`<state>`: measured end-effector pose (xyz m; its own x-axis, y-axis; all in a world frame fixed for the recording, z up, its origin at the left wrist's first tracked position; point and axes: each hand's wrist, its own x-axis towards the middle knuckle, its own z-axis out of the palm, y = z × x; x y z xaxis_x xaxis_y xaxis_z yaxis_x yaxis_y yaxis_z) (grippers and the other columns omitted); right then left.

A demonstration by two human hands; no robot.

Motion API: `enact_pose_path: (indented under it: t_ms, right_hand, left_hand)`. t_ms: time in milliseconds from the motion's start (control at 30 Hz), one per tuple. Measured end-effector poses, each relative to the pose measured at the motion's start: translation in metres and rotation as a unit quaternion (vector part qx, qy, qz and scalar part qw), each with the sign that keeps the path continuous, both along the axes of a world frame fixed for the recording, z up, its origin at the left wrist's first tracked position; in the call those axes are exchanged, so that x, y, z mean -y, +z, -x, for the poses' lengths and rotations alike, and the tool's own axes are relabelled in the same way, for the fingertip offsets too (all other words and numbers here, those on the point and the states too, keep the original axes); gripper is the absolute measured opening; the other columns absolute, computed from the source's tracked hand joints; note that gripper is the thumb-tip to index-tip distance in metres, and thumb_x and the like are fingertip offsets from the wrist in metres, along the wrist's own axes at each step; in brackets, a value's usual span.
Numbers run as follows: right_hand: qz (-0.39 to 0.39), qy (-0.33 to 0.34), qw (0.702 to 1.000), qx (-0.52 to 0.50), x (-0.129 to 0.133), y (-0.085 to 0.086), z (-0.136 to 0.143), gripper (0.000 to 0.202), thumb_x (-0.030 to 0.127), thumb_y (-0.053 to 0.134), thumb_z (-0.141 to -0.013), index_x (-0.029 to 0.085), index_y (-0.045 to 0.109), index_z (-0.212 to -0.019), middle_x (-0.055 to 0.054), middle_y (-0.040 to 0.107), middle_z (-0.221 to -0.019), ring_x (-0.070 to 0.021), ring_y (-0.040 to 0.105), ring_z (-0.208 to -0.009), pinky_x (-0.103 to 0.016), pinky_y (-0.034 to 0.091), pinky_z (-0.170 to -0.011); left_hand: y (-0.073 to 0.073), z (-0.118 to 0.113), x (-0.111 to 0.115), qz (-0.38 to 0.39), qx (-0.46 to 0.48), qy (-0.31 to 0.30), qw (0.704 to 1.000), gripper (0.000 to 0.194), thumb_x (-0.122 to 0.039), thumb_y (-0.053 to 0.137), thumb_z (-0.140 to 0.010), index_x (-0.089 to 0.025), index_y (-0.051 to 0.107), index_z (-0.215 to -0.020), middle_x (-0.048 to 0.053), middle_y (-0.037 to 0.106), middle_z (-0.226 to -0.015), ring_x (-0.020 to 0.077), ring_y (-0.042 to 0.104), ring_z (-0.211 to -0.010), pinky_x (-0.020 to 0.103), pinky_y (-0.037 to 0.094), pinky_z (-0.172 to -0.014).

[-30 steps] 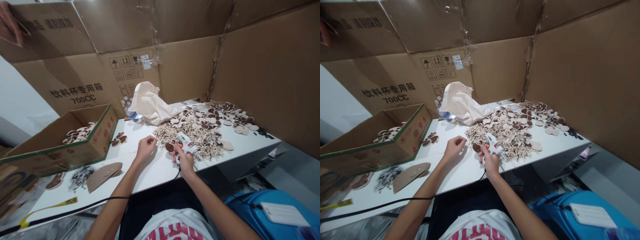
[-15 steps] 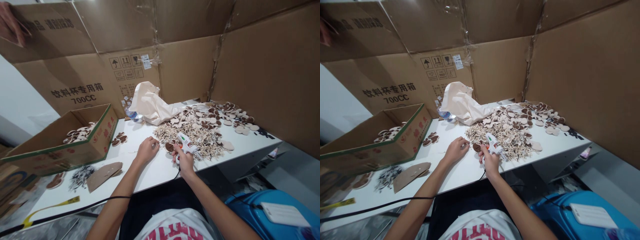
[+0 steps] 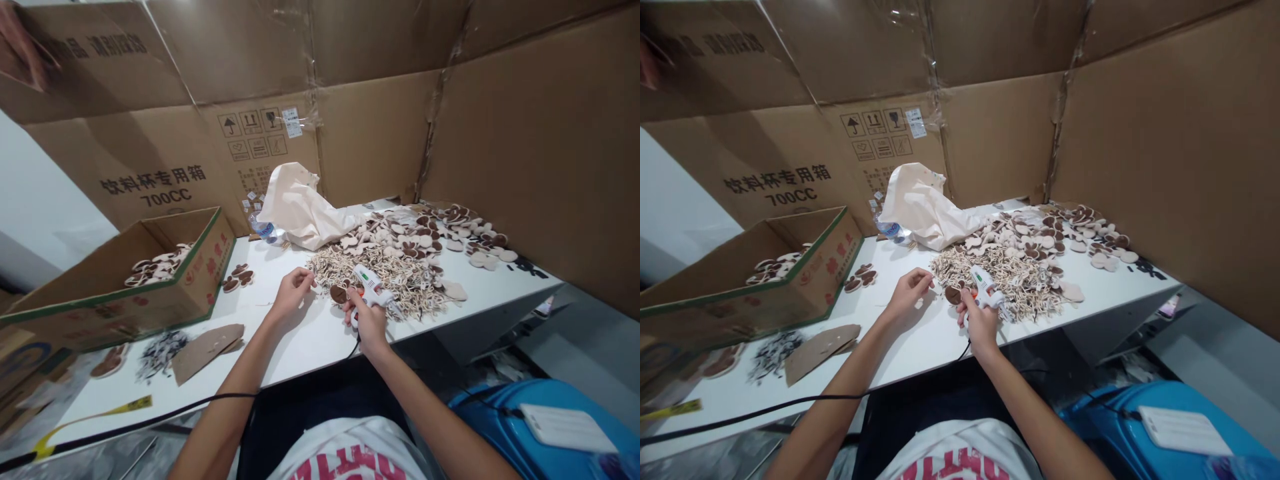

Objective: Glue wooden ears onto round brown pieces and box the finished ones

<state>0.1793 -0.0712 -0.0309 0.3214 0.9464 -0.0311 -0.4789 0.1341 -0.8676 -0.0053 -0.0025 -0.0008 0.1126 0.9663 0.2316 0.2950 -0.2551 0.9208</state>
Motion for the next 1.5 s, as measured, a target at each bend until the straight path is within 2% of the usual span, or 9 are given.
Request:
enact_pose_path:
  t_ms: [100,367,567,767,1033,1167,1333,1500]
  right_hand:
    - [0.005,-0.001,1.000,-0.007,-0.001,-0.001,0.001,0.041,0.054,0.087,-0.078,0.021,0.063,-0.085,0.003,0.065,-0.056,-0.0117,0.052,-0.037,-0.022,0.038,-0.036]
    - [0.006,-0.005,1.000,-0.009,-0.002,-0.003,0.001,0.043,0.055,0.088,-0.078,0.021,0.064,-0.086,0.002,0.066,-0.057,-0.0119,0.052,-0.037,-0.022,0.038,-0.036]
    - [0.010,-0.004,1.000,-0.012,-0.002,-0.004,0.001,0.042,0.054,0.087,-0.078,0.021,0.064,-0.087,0.002,0.067,-0.058,-0.0119,0.053,-0.037,-0.022,0.039,-0.036]
    - [0.010,-0.004,1.000,-0.012,-0.002,-0.002,0.001,0.041,0.053,0.087,-0.078,0.021,0.063,-0.086,0.003,0.066,-0.057,-0.0120,0.053,-0.037,-0.022,0.039,-0.036]
    - [0.013,-0.007,1.000,-0.012,-0.001,0.002,0.001,0.042,0.054,0.088,-0.076,0.022,0.062,-0.085,0.003,0.066,-0.056,-0.0128,0.053,-0.037,-0.023,0.039,-0.036]
    - [0.020,-0.008,1.000,-0.012,-0.001,0.002,0.001,0.044,0.056,0.088,-0.075,0.022,0.062,-0.085,0.003,0.066,-0.057,-0.0131,0.053,-0.037,-0.023,0.038,-0.036]
    - [0.018,-0.009,1.000,-0.016,-0.001,0.000,0.001,0.044,0.056,0.088,-0.076,0.022,0.062,-0.086,0.003,0.065,-0.057,-0.0133,0.052,-0.037,-0.024,0.038,-0.036]
    - [0.008,-0.006,1.000,-0.004,-0.001,0.002,0.001,0.040,0.055,0.085,-0.079,0.022,0.063,-0.084,0.004,0.064,-0.056,-0.0123,0.051,-0.037,-0.024,0.038,-0.037]
  left_hand:
    - [0.007,-0.003,0.003,0.041,0.080,-0.046,0.995,0.035,-0.051,0.080,-0.087,-0.017,0.072,-0.090,0.004,0.073,-0.080,0.0136,0.057,-0.067,0.027,0.046,-0.065]
    - [0.010,-0.004,0.009,0.065,0.140,-0.108,0.982,0.032,-0.039,0.098,-0.071,-0.017,0.079,-0.084,0.005,0.077,-0.084,0.0143,0.066,-0.074,0.027,0.051,-0.069]
    - [0.012,-0.002,0.010,0.063,0.131,-0.142,0.979,0.029,-0.040,0.093,-0.078,-0.015,0.082,-0.088,0.005,0.075,-0.075,0.0150,0.067,-0.069,0.028,0.054,-0.069]
    - [0.014,-0.004,0.014,0.069,0.123,-0.143,0.980,0.030,-0.037,0.096,-0.074,-0.016,0.083,-0.091,0.006,0.077,-0.080,0.0145,0.068,-0.070,0.026,0.054,-0.068]
    - [0.014,-0.004,0.015,0.050,0.101,-0.180,0.977,0.028,-0.036,0.096,-0.075,-0.015,0.085,-0.089,0.009,0.079,-0.090,0.0186,0.072,-0.081,0.029,0.056,-0.074]
    - [0.015,-0.006,0.016,0.063,0.114,-0.179,0.975,0.030,-0.036,0.096,-0.075,-0.015,0.082,-0.092,0.007,0.077,-0.088,0.0164,0.070,-0.077,0.027,0.055,-0.071]
    - [0.018,-0.009,0.017,0.061,0.154,-0.203,0.965,0.034,-0.034,0.096,-0.075,-0.014,0.069,-0.078,0.004,0.072,-0.081,0.0128,0.065,-0.071,0.026,0.052,-0.068]
    - [0.018,-0.008,0.016,0.067,0.176,-0.238,0.953,0.040,-0.034,0.095,-0.077,-0.016,0.060,-0.075,0.003,0.068,-0.082,0.0133,0.064,-0.071,0.027,0.051,-0.069]
